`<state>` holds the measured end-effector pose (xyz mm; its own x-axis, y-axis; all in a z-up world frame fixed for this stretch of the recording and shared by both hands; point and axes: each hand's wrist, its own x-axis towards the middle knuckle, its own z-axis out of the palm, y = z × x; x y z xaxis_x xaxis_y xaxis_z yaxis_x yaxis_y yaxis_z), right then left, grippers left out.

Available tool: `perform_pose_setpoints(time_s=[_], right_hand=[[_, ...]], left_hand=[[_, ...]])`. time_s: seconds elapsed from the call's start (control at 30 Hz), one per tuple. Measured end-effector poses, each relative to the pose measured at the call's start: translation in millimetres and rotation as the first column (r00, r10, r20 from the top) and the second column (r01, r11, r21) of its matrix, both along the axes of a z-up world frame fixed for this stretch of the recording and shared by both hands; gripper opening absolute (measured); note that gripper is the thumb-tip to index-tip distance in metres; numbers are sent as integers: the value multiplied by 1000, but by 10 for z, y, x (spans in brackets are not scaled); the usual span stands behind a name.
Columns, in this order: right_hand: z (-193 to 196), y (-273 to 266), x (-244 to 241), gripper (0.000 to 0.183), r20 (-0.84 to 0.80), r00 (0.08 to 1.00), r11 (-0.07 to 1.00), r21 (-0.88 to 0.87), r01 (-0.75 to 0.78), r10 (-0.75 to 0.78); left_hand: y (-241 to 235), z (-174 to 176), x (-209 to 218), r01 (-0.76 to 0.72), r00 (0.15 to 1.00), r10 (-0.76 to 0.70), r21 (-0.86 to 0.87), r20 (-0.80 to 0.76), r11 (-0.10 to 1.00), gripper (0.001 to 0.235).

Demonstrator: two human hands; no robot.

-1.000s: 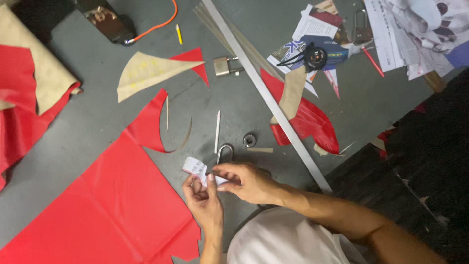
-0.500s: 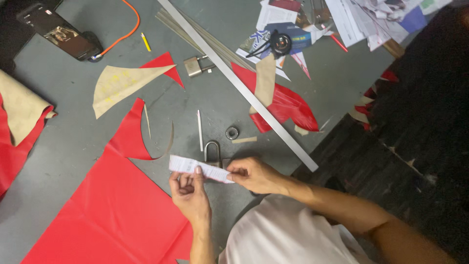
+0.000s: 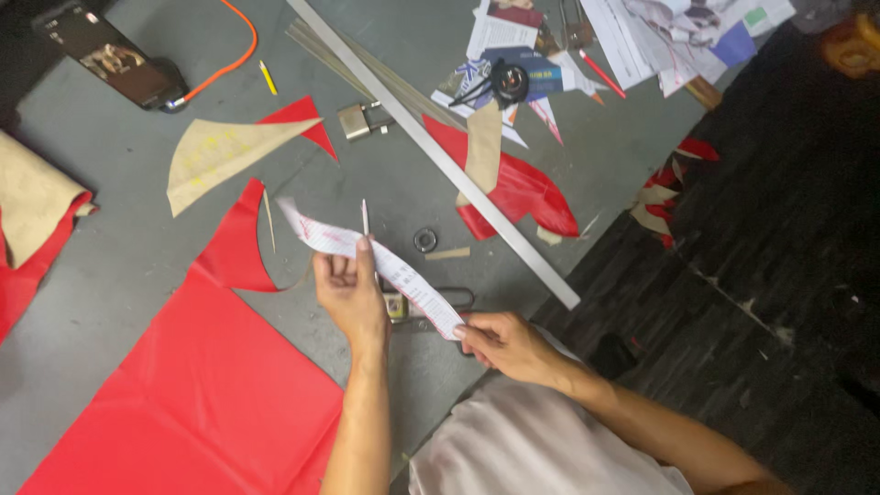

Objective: The person cuts red fabric strips using scissors, then marks and cuts a larger red sheet with a paper template. They use a ruler and chalk to mark lines, and padlocks to hold the template in place while cutting.

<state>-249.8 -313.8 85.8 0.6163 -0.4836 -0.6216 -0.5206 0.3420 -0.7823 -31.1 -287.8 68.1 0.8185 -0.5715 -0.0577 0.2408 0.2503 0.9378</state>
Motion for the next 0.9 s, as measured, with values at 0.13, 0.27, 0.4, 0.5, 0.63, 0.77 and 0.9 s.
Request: perform_pose_setpoints(time_s=[0.13,0.27,0.4,0.5,0.63,0.77,0.9], right_hand=[[-137,-553,-186,28,29,988,982,-115,-151,155],[-331,-1919,-242,16,309,949,917,-392,74,55],[-554,-3495,-21,10,246,967,623,-747,233,-66],[-733,-4463,304,13,56,987,407,-906,114,-153],[-1025,-5165,814,34,-67,998,75,-995,-66,-15],[-978,-5414,1111,52,85,991,50,-995,81,101],[-545,-5064,1241,31,701,695,927,-138,350,-158]], left_hand=[[-540,-163,150,-7,1000,8,-22,18,1000,41],[-1250,-426,267,-2,997,0,37,73,999,56],[-1871,-641,115,48,998,-53,175,23,983,68],[-2037,-645,-8,89,987,-131,371,90,924,80],[-1804,-497,-80,-102,945,-75,506,317,856,71],[-1629,-208,-63,-214,881,-58,506,469,836,59],[-1705,71,-57,-231,873,-32,470,487,852,45]])
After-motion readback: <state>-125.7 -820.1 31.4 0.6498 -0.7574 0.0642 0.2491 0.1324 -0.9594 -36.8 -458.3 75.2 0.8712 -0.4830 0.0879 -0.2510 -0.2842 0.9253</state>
